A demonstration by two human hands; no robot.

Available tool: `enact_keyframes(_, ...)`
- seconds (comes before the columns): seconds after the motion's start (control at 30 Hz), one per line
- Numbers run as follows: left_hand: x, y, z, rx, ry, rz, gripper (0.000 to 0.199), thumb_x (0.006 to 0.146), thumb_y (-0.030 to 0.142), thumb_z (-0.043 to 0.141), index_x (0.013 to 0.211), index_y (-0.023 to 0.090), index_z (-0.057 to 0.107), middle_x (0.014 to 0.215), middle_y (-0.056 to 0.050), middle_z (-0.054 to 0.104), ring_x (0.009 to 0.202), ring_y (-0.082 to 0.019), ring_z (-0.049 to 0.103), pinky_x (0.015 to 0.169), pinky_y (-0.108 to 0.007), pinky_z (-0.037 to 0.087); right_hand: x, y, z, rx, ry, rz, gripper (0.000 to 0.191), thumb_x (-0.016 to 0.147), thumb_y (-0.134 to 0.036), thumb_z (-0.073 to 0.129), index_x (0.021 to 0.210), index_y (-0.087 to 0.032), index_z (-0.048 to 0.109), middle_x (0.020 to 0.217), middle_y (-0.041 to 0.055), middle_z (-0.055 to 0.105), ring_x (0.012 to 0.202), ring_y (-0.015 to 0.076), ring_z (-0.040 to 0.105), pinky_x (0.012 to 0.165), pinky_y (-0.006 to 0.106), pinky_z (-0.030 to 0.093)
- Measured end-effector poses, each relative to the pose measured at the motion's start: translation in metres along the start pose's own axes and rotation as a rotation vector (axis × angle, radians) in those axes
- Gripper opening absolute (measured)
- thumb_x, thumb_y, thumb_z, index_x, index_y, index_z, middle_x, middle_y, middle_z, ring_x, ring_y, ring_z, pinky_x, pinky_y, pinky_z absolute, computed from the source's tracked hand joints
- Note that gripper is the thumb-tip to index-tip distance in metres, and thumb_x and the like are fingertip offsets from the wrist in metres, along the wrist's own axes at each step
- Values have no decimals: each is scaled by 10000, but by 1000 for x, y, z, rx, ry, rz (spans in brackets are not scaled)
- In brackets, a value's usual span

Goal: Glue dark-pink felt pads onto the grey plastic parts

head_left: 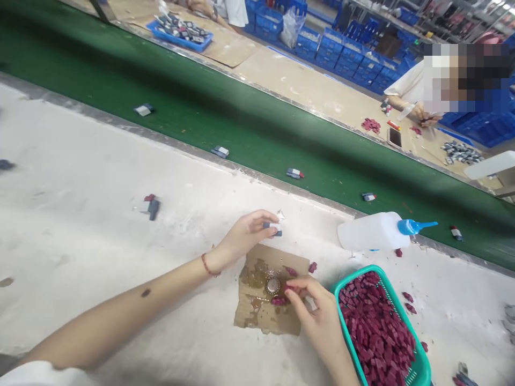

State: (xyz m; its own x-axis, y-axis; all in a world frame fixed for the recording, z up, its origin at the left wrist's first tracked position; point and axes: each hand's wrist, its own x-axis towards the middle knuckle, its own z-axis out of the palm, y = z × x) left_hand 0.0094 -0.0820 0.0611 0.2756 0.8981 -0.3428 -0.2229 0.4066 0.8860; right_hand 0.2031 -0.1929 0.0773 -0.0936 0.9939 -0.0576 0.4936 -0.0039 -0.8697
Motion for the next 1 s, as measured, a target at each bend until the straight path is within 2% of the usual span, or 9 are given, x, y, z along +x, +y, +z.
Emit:
enact_keyframes(0.1,-21,-9,-12,-40,-5,-125,378,657,351,838,979,191,718,882,-23,720,815,-169,668,774,-293,512,6,7,10,-108,-123,-172,140,944,-232,558,914,-208,693,825,51,737,738,186,699,687,280,566)
enact_keyframes(0.2,-38,-16,-18,-34,-46,-176,350,672,392,833,938,181,751,816,-20,719,723,-144,621,718,-276,490,9,13,13,-206,-152,-279,168,971,-220,516,927,-205,677,801,54,713,747,193,691,689,291,564)
enact_keyframes(0.4,-51,-27,-18,-123,-113,-208,348,692,414,830,929,170,761,790,-34,712,665,-142,599,613,-261,471,10,11,11,-279,-195,-277,165,971,-203,499,900,-213,649,764,42,693,692,190,677,636,285,555)
enact_keyframes(0.57,-53,-35,-16,-168,-150,-225,391,660,410,861,956,181,750,831,-28,723,707,-138,629,717,-269,507,10,13,17,-228,-187,-279,184,977,-224,492,904,-210,660,775,54,702,718,190,682,657,286,556)
enact_keyframes(0.67,-54,-39,-16,-157,-150,-186,375,667,390,862,949,181,729,855,-31,724,771,-153,649,770,-282,513,11,14,17,-135,-132,-205,167,950,-254,543,873,-213,686,764,52,720,698,189,689,645,287,563)
enact_keyframes(0.77,-55,-44,-15,-166,-162,-134,372,669,403,860,914,177,693,865,-41,723,819,-177,663,776,-300,527,12,12,16,79,-17,-47,140,882,-310,650,820,-201,713,761,58,746,638,186,699,570,271,570)
enact_keyframes(0.9,-57,-54,-12,-140,-152,-66,380,664,429,860,860,172,658,884,-59,721,836,-186,669,746,-301,542,11,11,19,401,137,135,226,790,-414,751,772,-192,717,631,27,715,495,161,662,472,254,556)
enact_keyframes(1.0,-60,-59,-8,-106,-128,33,339,696,421,840,826,180,639,930,-77,719,900,-201,674,752,-301,548,10,11,25,526,180,201,272,754,-458,779,761,-193,716,583,13,692,465,154,651,456,253,557)
